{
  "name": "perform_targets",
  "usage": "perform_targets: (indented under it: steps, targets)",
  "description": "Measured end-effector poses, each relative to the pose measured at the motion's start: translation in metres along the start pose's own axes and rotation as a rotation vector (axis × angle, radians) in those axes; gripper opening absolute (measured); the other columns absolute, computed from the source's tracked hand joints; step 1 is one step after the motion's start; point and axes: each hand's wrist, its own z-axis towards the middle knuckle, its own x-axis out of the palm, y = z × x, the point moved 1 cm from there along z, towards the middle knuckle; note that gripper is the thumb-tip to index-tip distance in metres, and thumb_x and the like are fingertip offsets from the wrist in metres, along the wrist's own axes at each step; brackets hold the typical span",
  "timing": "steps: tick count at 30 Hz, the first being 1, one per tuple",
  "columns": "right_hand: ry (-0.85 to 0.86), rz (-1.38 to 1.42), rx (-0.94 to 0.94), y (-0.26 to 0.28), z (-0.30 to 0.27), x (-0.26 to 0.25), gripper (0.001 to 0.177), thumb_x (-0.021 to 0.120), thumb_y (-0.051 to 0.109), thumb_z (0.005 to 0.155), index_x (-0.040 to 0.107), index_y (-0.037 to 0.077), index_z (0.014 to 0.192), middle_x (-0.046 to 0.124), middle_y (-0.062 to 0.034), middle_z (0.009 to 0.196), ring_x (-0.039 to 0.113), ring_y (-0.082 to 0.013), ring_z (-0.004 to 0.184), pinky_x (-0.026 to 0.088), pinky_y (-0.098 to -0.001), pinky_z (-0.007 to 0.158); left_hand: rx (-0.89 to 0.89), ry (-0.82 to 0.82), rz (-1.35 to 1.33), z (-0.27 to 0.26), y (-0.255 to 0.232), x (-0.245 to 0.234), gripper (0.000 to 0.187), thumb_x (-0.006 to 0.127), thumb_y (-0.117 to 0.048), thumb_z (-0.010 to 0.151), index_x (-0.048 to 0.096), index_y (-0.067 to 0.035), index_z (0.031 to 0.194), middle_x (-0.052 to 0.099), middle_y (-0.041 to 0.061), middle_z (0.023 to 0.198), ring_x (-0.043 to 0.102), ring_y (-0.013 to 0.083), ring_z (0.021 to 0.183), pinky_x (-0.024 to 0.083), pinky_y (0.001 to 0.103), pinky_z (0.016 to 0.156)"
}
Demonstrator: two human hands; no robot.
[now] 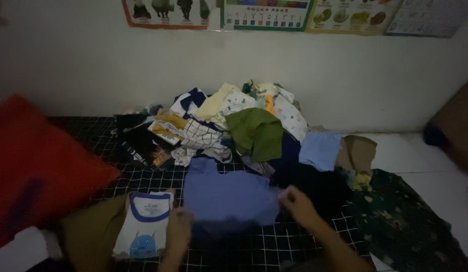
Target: The recorder is folding several pieces of small children's clothing on a bed.
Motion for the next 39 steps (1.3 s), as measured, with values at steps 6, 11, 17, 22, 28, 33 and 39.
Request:
perform_targets:
  steps: [6, 11, 17, 22, 28, 33, 39]
  targets:
    - [-0.358, 0.105, -0.403, 0.069, -0.001, -0.052, 0.018, 0.062, 0.024, 0.099, 0.06, 0.008, 0.107, 0.065, -0.0052, 0.098, 0.063, -0.0172, 0.088, 0.052, -0.0332, 0.08, -0.11, -0.208, -0.025, -0.033, -0.165, -0.124, 0.047, 0.06, -0.034, 0.104, 0.046, -0.009, 0.141, 0.073, 0.027, 0.087, 0.071, 0.0363, 0.08, 0.053, 0.044, 0.073]
    - [-0.218, 0.641, -0.007, 0.142, -0.03, -0.084, 0.034, 0.062, 0.029, 0.101, 0.068, 0.009, 0.128, 0.064, -0.0019, 0.1, 0.055, -0.0165, 0.086, 0.047, -0.0318, 0.078, 0.025, -0.213, -0.465, -0.021, -0.205, -0.167, 0.056, 0.081, -0.022, 0.089, 0.051, -0.002, 0.132, 0.073, 0.015, 0.108, 0.07, 0.0208, 0.092, 0.057, 0.034, 0.077]
    - [-0.147, -0.027, -0.226, 0.192, -0.055, -0.121, 0.044, 0.069, 0.019, 0.092, 0.067, 0.019, 0.136, 0.073, -0.0042, 0.117, 0.068, -0.018, 0.106, 0.051, -0.0316, 0.093, 0.079, -0.101, -0.373, -0.026, -0.246, -0.199, 0.04, 0.077, -0.006, 0.084, 0.065, -0.003, 0.122, 0.076, 0.014, 0.102, 0.069, 0.0206, 0.086, 0.055, 0.033, 0.075]
    - [-0.167, -0.202, -0.171, 0.211, -0.05, -0.116, 0.037, 0.067, 0.018, 0.094, 0.068, 0.021, 0.131, 0.07, -0.0037, 0.122, 0.071, -0.0203, 0.104, 0.056, -0.033, 0.09, 0.235, -0.147, -0.248, 0.011, -0.247, -0.195, 0.029, 0.068, -0.003, 0.089, 0.071, -0.008, 0.118, 0.074, 0.007, 0.101, 0.07, 0.0155, 0.087, 0.054, 0.029, 0.075]
    - [-0.187, -0.001, -0.497, 0.179, -0.002, -0.128, 0.015, 0.063, 0.014, 0.101, 0.066, 0.009, 0.115, 0.066, -0.0118, 0.109, 0.064, -0.0241, 0.098, 0.055, -0.0387, 0.087, 0.279, -0.219, -0.277, 0.027, -0.253, -0.185, 0.023, 0.053, -0.003, 0.1, 0.072, -0.007, 0.114, 0.072, 0.011, 0.1, 0.068, 0.0202, 0.085, 0.054, 0.033, 0.076]
    - [-0.284, -0.214, -0.579, 0.214, -0.026, -0.127, 0.022, 0.068, 0.011, 0.095, 0.067, 0.008, 0.117, 0.062, -0.0125, 0.118, 0.06, -0.0247, 0.107, 0.049, -0.038, 0.093, 0.249, -0.357, -0.231, 0.034, -0.241, -0.186, 0.022, 0.049, -0.001, 0.103, 0.069, -0.006, 0.111, 0.071, 0.01, 0.104, 0.068, 0.0182, 0.089, 0.054, 0.034, 0.08]
    - [0.254, 0.179, 0.033, 0.196, -0.035, -0.138, 0.031, 0.066, 0.019, 0.092, 0.066, 0.013, 0.123, 0.067, -0.0122, 0.114, 0.067, -0.0217, 0.097, 0.058, -0.0329, 0.078, -0.084, -0.058, -0.737, 0.018, -0.238, -0.198, 0.03, 0.057, -0.003, 0.098, 0.06, -0.01, 0.127, 0.066, 0.015, 0.114, 0.064, 0.0257, 0.097, 0.054, 0.037, 0.077]
